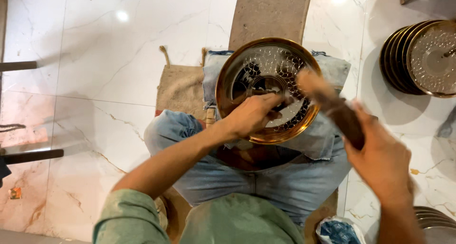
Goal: The person sits cross-legged on the floor with a brass tray on their lap and hammers a punch with a wooden mallet to emboss a honeycomb pattern into the tray's surface. They reposition the punch across the patterned section between strikes, working the design section by section.
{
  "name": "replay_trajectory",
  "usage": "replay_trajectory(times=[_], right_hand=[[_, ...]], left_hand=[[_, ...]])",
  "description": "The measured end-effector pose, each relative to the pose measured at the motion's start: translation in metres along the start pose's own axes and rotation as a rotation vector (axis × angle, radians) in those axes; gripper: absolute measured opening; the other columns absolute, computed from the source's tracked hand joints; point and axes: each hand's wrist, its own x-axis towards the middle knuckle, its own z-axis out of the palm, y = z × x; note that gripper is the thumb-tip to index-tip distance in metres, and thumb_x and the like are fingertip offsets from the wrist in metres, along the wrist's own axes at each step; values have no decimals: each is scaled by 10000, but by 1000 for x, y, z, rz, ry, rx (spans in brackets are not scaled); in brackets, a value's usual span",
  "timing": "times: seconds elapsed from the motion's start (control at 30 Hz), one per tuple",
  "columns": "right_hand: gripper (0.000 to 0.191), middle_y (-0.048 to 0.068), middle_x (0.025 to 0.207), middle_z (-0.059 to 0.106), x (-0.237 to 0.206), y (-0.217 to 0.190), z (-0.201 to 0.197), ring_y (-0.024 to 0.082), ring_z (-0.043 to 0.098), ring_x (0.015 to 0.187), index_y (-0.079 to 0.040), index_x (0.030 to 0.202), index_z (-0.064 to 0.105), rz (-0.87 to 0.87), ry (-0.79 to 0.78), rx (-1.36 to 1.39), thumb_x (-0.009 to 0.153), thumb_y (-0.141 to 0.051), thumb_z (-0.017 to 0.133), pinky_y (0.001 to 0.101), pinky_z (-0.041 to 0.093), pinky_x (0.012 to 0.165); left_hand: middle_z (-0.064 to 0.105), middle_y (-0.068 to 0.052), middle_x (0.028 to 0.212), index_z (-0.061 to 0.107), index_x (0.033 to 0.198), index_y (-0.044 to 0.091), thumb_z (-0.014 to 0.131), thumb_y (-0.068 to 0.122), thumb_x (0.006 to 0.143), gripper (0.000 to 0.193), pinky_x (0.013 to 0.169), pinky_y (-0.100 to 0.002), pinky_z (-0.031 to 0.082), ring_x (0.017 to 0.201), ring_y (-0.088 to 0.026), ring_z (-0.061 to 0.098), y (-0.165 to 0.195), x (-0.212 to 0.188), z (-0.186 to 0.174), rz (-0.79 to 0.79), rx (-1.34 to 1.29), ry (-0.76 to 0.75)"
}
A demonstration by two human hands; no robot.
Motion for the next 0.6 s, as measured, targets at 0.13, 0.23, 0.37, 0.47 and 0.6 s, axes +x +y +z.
replay_trajectory(times=[0.13, 0.23, 0.37, 0.47, 0.6], right_hand=[[927, 84, 967, 693, 29, -52, -48, 289, 746, 783, -444, 1661, 255, -144, -347, -732, 886, -230, 718, 438, 625, 695], [848, 136, 951, 688, 39, -82, -60, 353, 711, 792, -284, 1614, 320, -290, -49, -249, 878, -208, 735, 474, 583, 677], [883, 26, 980, 674, 38, -91, -67, 234, 729, 767, -435, 1637, 311, -438, -176, -748, 886, -185, 700, 382, 601, 582], [865, 38, 978, 680, 31, -83, -63, 265, 724, 752, -356, 1636, 383, -418, -126, -541, 860, -205, 735, 396, 590, 632], [767, 108, 1118, 669, 15, -64, -35, 298, 719, 895, -203, 1563, 437, -473, 204, -246, 879, -151, 782, 413, 588, 760]], left_hand=[[686, -197, 1139, 579, 1241, 33, 707, 100, 948, 326, 822, -464, 545, 1012, -404, 687, 7, -15, 12, -154, 49, 255], [676, -194, 1099, 564, 1241, 32, 690, 122, 968, 314, 801, -453, 548, 960, -387, 701, 13, -28, 27, -299, 26, 392], [692, -170, 1001, 552, 1211, 36, 680, 128, 985, 276, 772, -428, 560, 881, -340, 728, 15, -32, 39, -463, -77, 520], [686, -192, 1039, 564, 1192, 26, 697, 101, 990, 253, 787, -445, 547, 912, -376, 697, 17, -34, 37, -348, -22, 518], [658, -202, 1040, 578, 1223, 41, 706, 111, 972, 290, 819, -459, 548, 946, -395, 681, 15, -26, 22, -128, 31, 442]])
